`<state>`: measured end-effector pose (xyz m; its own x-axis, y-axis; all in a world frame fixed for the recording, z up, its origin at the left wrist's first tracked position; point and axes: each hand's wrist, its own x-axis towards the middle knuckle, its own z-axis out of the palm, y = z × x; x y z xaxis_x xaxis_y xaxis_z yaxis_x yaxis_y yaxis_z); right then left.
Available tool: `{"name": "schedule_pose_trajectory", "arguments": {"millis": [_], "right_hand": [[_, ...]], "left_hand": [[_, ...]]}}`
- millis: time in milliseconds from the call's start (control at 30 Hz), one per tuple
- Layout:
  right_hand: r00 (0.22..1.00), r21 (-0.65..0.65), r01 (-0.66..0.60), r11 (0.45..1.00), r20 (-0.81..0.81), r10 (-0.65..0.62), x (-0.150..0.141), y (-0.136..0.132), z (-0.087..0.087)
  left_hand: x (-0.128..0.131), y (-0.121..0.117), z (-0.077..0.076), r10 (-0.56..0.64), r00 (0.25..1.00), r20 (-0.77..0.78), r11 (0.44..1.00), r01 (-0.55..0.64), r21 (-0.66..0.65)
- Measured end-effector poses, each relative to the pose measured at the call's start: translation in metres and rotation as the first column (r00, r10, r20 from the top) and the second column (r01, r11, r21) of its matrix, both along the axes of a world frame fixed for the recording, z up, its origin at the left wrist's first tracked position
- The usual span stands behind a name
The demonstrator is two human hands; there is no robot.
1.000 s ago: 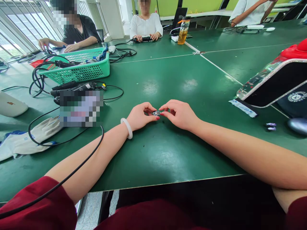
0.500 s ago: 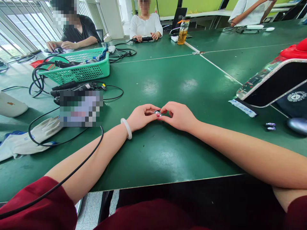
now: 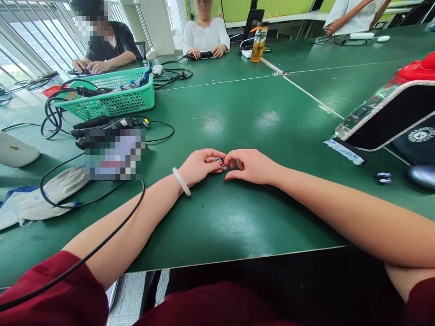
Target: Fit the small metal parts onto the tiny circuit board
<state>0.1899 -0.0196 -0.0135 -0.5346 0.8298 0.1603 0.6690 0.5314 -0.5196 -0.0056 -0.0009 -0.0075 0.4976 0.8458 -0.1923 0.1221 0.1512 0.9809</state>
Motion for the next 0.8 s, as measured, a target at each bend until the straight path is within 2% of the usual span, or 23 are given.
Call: {"name": "schedule_pose_trajectory", "arguments": {"millis": [100,300,367,433,500,567,667,800], "right_hand": [[0.997,-0.052,-0.059,0.997,0.055,0.062,0.002,0.003,-0.001],[0.991,-0.016,-0.098,0.995,0.089,0.099,0.0,0.005,-0.003],[0.989,-0.007,-0.097,0.995,0.112,0.098,0.0,0.004,-0.002],[0.987,-0.001,-0.095,0.996,0.131,0.094,0.0,0.004,-0.002],[0.988,0.01,-0.069,0.998,0.14,0.067,0.001,0.005,-0.002],[0.99,0.017,-0.016,1.0,0.141,0.014,0.002,0.006,-0.002],[0.991,0.01,0.033,0.999,0.13,-0.034,0.004,0.007,-0.002],[0.991,0.01,0.0,1.0,0.132,-0.001,0.004,0.005,-0.001]], "left_hand": [[0.0,0.002,-0.002,0.016,0.998,-0.062,0.997,-0.011,0.078],[-0.004,0.005,-0.005,0.026,0.979,-0.202,0.968,0.026,0.251],[-0.007,0.006,-0.006,0.058,0.963,-0.262,0.94,0.036,0.34],[-0.011,0.008,-0.005,0.153,0.924,-0.349,0.884,0.03,0.467],[-0.018,0.011,-0.003,0.301,0.834,-0.463,0.8,0.044,0.598],[-0.028,0.016,0.001,0.43,0.692,-0.58,0.735,0.105,0.67],[-0.046,0.025,0.009,0.538,0.459,-0.707,0.719,0.188,0.669],[-0.068,0.037,0.02,0.63,0.17,-0.758,0.73,0.203,0.652]]}}
